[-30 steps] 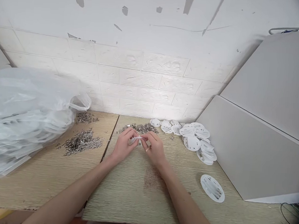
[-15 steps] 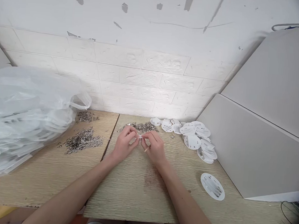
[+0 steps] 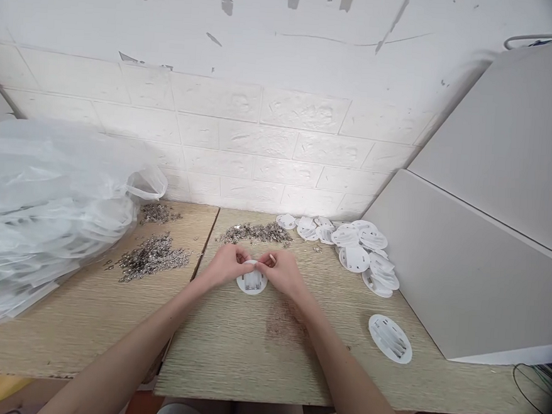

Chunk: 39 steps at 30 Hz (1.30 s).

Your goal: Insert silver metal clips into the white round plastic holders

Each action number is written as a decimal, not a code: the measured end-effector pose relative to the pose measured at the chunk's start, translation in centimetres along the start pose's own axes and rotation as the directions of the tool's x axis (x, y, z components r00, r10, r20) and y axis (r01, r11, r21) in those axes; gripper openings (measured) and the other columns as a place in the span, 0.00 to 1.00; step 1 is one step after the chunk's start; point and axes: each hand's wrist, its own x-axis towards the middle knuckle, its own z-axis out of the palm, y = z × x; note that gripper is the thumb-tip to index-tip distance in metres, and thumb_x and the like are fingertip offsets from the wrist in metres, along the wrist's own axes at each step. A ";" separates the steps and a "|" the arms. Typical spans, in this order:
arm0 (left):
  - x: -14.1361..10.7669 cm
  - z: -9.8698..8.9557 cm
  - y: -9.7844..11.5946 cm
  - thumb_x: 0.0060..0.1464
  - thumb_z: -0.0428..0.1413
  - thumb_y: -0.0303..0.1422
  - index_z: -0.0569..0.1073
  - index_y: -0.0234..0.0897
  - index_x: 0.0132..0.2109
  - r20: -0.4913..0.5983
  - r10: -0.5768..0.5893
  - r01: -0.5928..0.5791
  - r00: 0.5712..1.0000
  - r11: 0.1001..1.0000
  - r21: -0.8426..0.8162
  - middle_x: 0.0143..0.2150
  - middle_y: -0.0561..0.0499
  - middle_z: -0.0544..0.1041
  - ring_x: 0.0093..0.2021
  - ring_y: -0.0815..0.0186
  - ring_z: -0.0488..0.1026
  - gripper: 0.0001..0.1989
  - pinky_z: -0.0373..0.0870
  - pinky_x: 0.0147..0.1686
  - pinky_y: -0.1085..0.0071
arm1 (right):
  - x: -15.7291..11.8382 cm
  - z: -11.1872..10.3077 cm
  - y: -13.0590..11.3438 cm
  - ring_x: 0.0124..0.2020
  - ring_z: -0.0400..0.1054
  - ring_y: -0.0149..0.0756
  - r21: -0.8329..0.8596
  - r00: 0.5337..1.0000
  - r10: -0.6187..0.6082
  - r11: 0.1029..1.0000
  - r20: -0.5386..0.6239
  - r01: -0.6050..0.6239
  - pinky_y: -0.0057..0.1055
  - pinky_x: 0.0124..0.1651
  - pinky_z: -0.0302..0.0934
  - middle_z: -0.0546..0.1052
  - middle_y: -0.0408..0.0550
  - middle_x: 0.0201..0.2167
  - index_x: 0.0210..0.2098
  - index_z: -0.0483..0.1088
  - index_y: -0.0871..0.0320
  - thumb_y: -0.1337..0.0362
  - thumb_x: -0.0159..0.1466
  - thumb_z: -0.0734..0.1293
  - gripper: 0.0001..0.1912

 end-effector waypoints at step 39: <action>-1.0 0.0 0.6 0.42 0.55 0.31 0.66 0.38 0.26 0.229 0.008 -0.083 0.973 0.943 0.323 0.25 0.55 0.72 0.26 0.66 0.67 0.04 0.54 0.22 0.72 | -0.6 -0.5 0.5 0.21 0.56 0.26 -0.085 0.968 0.055 0.996 0.243 -0.035 0.26 0.23 0.43 0.64 0.38 0.19 0.21 0.59 0.58 0.72 0.50 0.65 0.08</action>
